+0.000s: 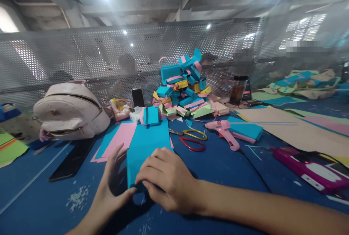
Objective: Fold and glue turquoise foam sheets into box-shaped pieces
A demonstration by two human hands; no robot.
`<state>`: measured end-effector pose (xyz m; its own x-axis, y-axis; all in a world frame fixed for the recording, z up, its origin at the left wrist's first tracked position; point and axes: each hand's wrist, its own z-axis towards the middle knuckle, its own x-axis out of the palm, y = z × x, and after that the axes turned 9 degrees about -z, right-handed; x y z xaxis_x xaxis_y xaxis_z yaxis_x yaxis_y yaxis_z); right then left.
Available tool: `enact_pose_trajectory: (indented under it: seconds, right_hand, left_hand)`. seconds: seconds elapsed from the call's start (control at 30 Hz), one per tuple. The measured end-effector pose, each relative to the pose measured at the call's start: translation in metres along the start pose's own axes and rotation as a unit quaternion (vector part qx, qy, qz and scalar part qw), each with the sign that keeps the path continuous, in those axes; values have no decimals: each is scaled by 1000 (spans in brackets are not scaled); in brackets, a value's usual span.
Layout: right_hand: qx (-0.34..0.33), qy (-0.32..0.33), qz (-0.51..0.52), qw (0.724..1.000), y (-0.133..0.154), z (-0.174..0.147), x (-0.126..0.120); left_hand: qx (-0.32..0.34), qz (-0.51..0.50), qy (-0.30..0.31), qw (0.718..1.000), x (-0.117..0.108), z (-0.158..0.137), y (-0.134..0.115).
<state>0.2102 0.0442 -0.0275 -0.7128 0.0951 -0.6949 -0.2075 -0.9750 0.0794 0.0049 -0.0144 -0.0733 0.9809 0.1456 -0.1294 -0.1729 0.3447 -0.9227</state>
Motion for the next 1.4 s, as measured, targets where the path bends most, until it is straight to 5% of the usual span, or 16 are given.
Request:
enact_pose_trajectory:
  seconds: [1.4]
  right_hand:
    - [55,48,89,993,-10,1,-3]
  left_hand:
    - [-8,-92,5,996,1,4,2]
